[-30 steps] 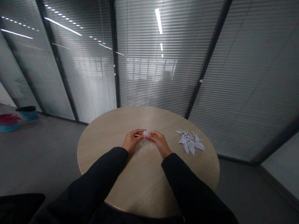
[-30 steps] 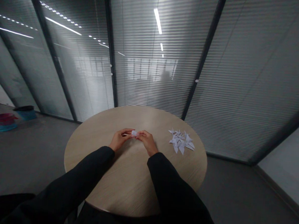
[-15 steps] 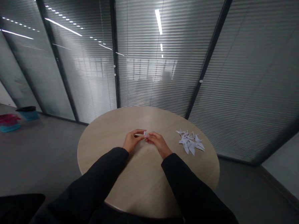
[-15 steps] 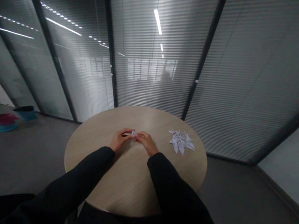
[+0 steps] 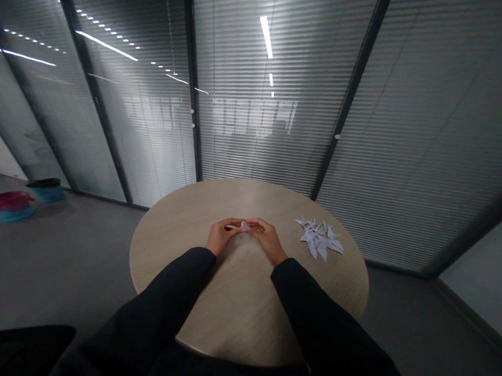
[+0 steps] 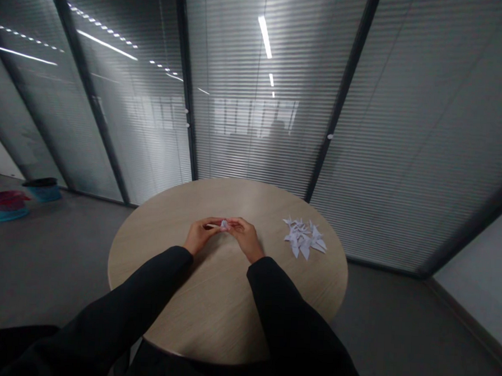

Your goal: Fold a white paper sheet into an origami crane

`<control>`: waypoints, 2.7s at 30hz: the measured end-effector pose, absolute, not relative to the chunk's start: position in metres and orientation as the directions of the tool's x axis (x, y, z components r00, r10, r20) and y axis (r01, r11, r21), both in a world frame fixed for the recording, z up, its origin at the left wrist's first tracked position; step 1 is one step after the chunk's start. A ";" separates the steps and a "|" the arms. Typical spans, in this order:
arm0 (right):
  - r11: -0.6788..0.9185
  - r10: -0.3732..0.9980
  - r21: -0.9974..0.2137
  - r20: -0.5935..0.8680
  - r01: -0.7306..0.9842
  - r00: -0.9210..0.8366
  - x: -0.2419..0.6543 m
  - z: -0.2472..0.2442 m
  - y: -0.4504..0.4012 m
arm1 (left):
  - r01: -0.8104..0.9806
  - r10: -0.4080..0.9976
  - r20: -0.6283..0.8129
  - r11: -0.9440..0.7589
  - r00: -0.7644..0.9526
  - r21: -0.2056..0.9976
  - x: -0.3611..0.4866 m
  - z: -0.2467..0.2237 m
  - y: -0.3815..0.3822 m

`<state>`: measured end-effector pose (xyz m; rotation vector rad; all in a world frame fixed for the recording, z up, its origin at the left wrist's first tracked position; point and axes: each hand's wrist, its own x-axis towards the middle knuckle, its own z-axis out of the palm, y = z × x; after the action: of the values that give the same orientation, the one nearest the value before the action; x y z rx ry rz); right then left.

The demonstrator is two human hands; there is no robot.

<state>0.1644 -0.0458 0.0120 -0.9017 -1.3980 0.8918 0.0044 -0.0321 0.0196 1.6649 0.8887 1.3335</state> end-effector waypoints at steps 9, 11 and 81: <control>0.452 0.887 -0.889 0.456 0.065 0.071 0.164 0.011 -0.045 | 0.069 0.890 0.420 -0.437 0.177 0.897 0.004 0.021 -0.034; 0.454 0.884 -0.887 0.460 0.083 0.080 0.164 0.012 -0.045 | 0.070 0.888 0.422 -0.440 0.181 0.895 0.003 0.021 -0.035; 0.379 0.925 -0.925 0.380 -0.037 -0.002 0.164 0.012 -0.046 | -0.138 0.882 0.390 -0.365 0.266 0.921 0.005 0.008 -0.017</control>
<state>0.1645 -0.0458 0.0118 -0.8890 -1.3497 0.9414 0.0046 -0.0171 0.0078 1.5452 0.7152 1.2926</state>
